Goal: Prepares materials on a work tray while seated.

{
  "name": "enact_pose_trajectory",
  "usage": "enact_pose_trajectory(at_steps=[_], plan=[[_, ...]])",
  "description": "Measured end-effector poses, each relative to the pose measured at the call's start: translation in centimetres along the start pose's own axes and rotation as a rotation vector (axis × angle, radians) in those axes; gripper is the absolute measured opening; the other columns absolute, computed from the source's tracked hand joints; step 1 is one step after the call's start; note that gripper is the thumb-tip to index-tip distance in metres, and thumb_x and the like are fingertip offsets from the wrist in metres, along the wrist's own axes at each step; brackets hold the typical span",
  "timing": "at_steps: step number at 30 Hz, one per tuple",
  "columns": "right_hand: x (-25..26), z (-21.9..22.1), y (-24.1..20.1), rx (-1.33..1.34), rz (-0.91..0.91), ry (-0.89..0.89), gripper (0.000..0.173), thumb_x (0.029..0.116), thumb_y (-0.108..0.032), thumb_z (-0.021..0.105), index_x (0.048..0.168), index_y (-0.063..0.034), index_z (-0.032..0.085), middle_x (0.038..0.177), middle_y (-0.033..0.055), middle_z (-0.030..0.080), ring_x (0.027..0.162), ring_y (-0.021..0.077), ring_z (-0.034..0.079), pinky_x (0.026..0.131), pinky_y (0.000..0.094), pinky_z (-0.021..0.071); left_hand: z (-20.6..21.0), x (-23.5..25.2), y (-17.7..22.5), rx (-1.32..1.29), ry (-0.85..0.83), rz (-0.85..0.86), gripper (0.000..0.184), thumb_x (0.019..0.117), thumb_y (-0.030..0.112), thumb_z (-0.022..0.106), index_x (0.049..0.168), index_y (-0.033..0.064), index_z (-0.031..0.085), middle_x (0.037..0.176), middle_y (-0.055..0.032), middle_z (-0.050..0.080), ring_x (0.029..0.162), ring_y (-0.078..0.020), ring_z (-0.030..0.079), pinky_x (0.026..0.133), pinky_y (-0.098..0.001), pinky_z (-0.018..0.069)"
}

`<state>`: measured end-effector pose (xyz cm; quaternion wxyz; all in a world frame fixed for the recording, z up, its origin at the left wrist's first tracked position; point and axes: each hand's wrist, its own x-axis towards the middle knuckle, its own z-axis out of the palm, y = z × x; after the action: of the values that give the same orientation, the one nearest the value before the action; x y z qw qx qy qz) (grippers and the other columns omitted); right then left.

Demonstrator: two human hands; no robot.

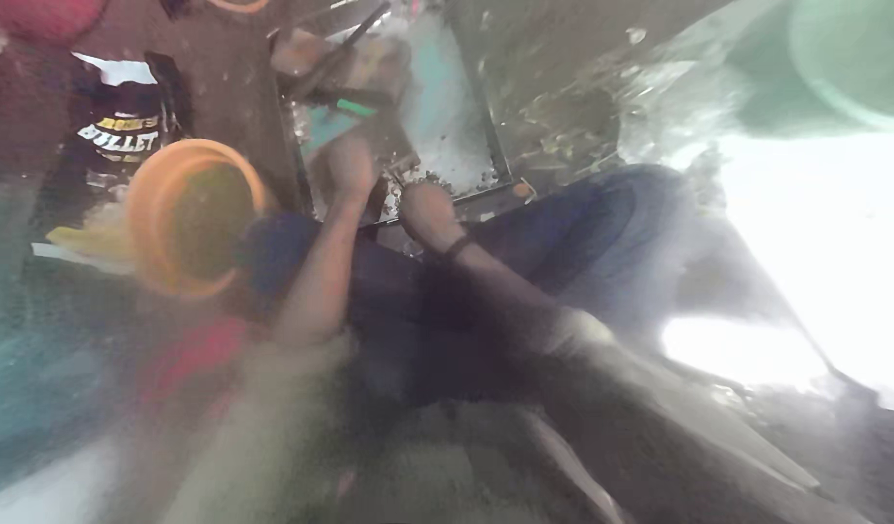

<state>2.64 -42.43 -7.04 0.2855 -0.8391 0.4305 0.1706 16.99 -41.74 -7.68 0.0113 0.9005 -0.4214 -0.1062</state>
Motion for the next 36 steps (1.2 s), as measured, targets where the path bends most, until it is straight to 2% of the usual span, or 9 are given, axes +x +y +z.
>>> enact_pose_trajectory(at_steps=[3, 5, 10, 14, 18, 20, 24, 34, 36], plan=[[0.9, -1.4, -0.9, 0.042, -0.010, 0.075, 0.024, 0.0988, -0.019, 0.056, 0.104, -0.0002, 0.069, 0.108, 0.0233, 0.071, 0.101, 0.0420, 0.071, 0.074, 0.0619, 0.0567, 0.3, 0.3, -0.6, 0.004, 0.019, 0.006, 0.023, 0.0958, 0.018, 0.066, 0.113, 0.0066, 0.076, 0.121, -0.0203, 0.072, 0.117, -0.0400, 0.068, 0.099, -0.0622, 0.0536], [2.3, -2.4, -1.6, 0.071, 0.005, 0.073, 0.028, 0.1003, -0.022, 0.056, 0.114, -0.0007, 0.066, 0.114, 0.0231, 0.070, 0.105, 0.0415, 0.071, 0.079, 0.0625, 0.0576, 0.7, 0.6, -0.7, 0.022, 0.034, -0.043, 0.023, 0.0954, 0.019, 0.063, 0.112, 0.0094, 0.076, 0.119, -0.0183, 0.073, 0.114, -0.0394, 0.069, 0.095, -0.0639, 0.0549], [4.7, -3.1, -2.6, 0.082, -0.075, 0.080, 0.035, 0.1066, -0.027, 0.048, 0.109, -0.0022, 0.073, 0.117, 0.0218, 0.072, 0.110, 0.0407, 0.069, 0.085, 0.0629, 0.0560, 0.6, 0.1, -0.4, 0.010, 0.002, -0.095, 0.025, 0.1004, 0.020, 0.058, 0.114, 0.0068, 0.075, 0.121, -0.0196, 0.072, 0.115, -0.0409, 0.068, 0.095, -0.0651, 0.0539], [5.8, -2.3, -2.5, 0.051, -0.081, 0.071, 0.030, 0.1033, -0.027, 0.053, 0.107, -0.0050, 0.073, 0.113, 0.0205, 0.072, 0.106, 0.0405, 0.070, 0.081, 0.0638, 0.0561, -0.4, -0.2, 0.4, 0.023, -0.047, -0.095, 0.024, 0.0961, 0.018, 0.064, 0.114, 0.0065, 0.075, 0.119, -0.0209, 0.072, 0.114, -0.0410, 0.068, 0.094, -0.0648, 0.0542], [4.2, -1.3, -1.5, 0.003, -0.016, 0.020, 0.035, 0.1013, -0.026, 0.057, 0.124, 0.0003, 0.065, 0.120, 0.0258, 0.068, 0.107, 0.0442, 0.069, 0.080, 0.0637, 0.0572, -0.1, 0.0, 0.0, 0.059, -0.002, -0.001, 0.022, 0.0950, 0.018, 0.064, 0.110, 0.0081, 0.076, 0.117, -0.0195, 0.073, 0.114, -0.0400, 0.069, 0.094, -0.0632, 0.0541], [2.4, -0.8, -0.1, -0.039, -0.028, -0.006, 0.027, 0.0991, -0.022, 0.060, 0.112, 0.0000, 0.069, 0.112, 0.0252, 0.070, 0.104, 0.0442, 0.070, 0.077, 0.0642, 0.0563, -0.5, 0.0, 0.1, 0.043, 0.002, 0.011, 0.023, 0.0952, 0.018, 0.064, 0.112, 0.0098, 0.077, 0.118, -0.0191, 0.073, 0.115, -0.0396, 0.069, 0.095, -0.0628, 0.0536], [1.3, -0.5, 1.2, -0.065, -0.050, -0.015, 0.026, 0.0975, -0.025, 0.062, 0.104, -0.0013, 0.070, 0.107, 0.0238, 0.070, 0.101, 0.0430, 0.070, 0.076, 0.0636, 0.0565, 0.0, 0.1, -0.1, 0.025, 0.002, 0.000, 0.024, 0.0961, 0.023, 0.065, 0.114, 0.0107, 0.076, 0.120, -0.0177, 0.073, 0.115, -0.0386, 0.069, 0.097, -0.0629, 0.0543], [5.8, -2.8, -2.2, 0.060, -0.123, 0.105, 0.036, 0.1073, -0.031, 0.047, 0.117, -0.0046, 0.070, 0.118, 0.0209, 0.072, 0.109, 0.0407, 0.070, 0.085, 0.0635, 0.0563, 0.0, -0.2, 0.0, 0.011, -0.002, -0.039, 0.023, 0.0983, 0.012, 0.060, 0.114, 0.0034, 0.074, 0.120, -0.0218, 0.071, 0.116, -0.0418, 0.068, 0.097, -0.0629, 0.0541], [6.3, -2.4, -2.6, 0.024, -0.119, 0.092, 0.032, 0.1046, -0.027, 0.051, 0.116, -0.0041, 0.071, 0.118, 0.0223, 0.071, 0.108, 0.0426, 0.069, 0.082, 0.0649, 0.0558, 0.1, -0.2, -0.1, 0.019, -0.003, -0.043, 0.022, 0.0984, 0.013, 0.060, 0.111, 0.0017, 0.074, 0.117, -0.0229, 0.072, 0.114, -0.0426, 0.068, 0.097, -0.0627, 0.0542]])
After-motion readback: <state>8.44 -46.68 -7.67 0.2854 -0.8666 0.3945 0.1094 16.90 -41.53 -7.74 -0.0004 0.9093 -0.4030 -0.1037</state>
